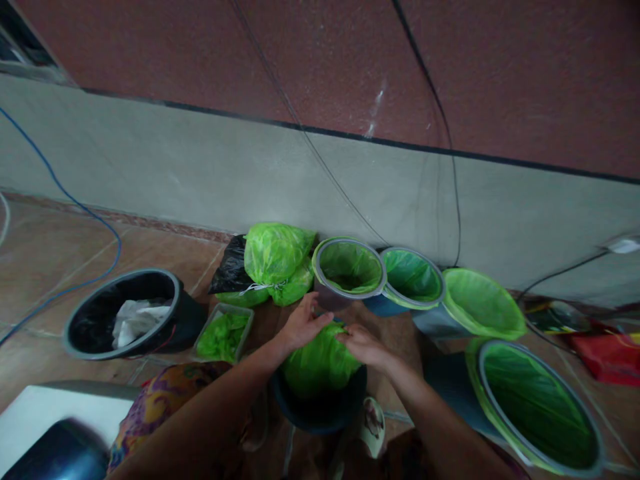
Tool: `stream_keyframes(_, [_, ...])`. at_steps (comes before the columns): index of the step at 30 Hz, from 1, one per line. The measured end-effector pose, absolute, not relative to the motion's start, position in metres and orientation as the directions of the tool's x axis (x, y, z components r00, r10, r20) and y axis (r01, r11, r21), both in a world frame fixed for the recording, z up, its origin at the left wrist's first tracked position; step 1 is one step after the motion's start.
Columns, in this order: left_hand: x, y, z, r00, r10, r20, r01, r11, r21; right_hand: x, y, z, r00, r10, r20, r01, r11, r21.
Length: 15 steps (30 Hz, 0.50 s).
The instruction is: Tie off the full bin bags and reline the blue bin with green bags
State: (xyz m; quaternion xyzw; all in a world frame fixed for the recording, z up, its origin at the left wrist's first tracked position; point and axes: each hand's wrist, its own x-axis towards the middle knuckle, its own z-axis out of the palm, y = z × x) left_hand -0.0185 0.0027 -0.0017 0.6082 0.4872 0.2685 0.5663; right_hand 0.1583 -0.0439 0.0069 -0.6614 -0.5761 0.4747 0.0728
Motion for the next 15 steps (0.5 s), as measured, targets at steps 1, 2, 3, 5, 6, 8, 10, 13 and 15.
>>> stream_keyframes(1, [-0.02,0.002,0.004,0.452,0.882,-0.131,0.343,-0.036,0.939,0.158,-0.045,0.008,-0.096,0.822,-0.562,0.645,-0.378,-0.664])
stream_keyframes(2, [-0.021,0.0,0.008,0.55,0.832,-0.068,0.381,-0.177,0.908,0.157,-0.046,0.01,-0.087,0.815,-0.573,0.585,-0.424,-0.691])
stream_keyframes(3, [-0.022,-0.003,0.011,0.648,0.76,-0.05,0.4,-0.284,0.871,0.157,-0.047,0.011,-0.084,0.808,-0.583,0.52,-0.463,-0.718])
stream_keyframes(5, [-0.021,-0.009,0.013,0.746,0.656,-0.113,0.444,-0.364,0.819,0.158,-0.049,0.012,-0.074,0.795,-0.602,0.407,-0.527,-0.746])
stream_keyframes(6, [-0.019,-0.011,0.012,0.749,0.642,-0.161,0.484,-0.365,0.795,0.16,-0.049,0.012,-0.063,0.794,-0.605,0.38,-0.541,-0.75])
stream_keyframes(8, [-0.016,-0.013,0.007,0.7,0.672,-0.239,0.564,-0.317,0.762,0.164,-0.047,0.01,-0.059,0.814,-0.578,0.42,-0.505,-0.754])
stream_keyframes(10, [-0.013,-0.01,0.001,0.625,0.724,-0.291,0.604,-0.213,0.768,0.168,-0.043,0.011,-0.035,0.882,-0.471,0.529,-0.383,-0.757])
stream_keyframes(13, [-0.012,-0.001,-0.007,0.513,0.786,-0.345,0.59,-0.032,0.806,0.17,-0.039,0.021,-0.021,0.975,-0.222,0.616,-0.162,-0.771])
stream_keyframes(15, [-0.014,0.003,-0.011,0.457,0.811,-0.365,0.559,0.057,0.827,0.166,-0.041,0.032,-0.12,0.984,-0.132,0.6,-0.035,-0.799])
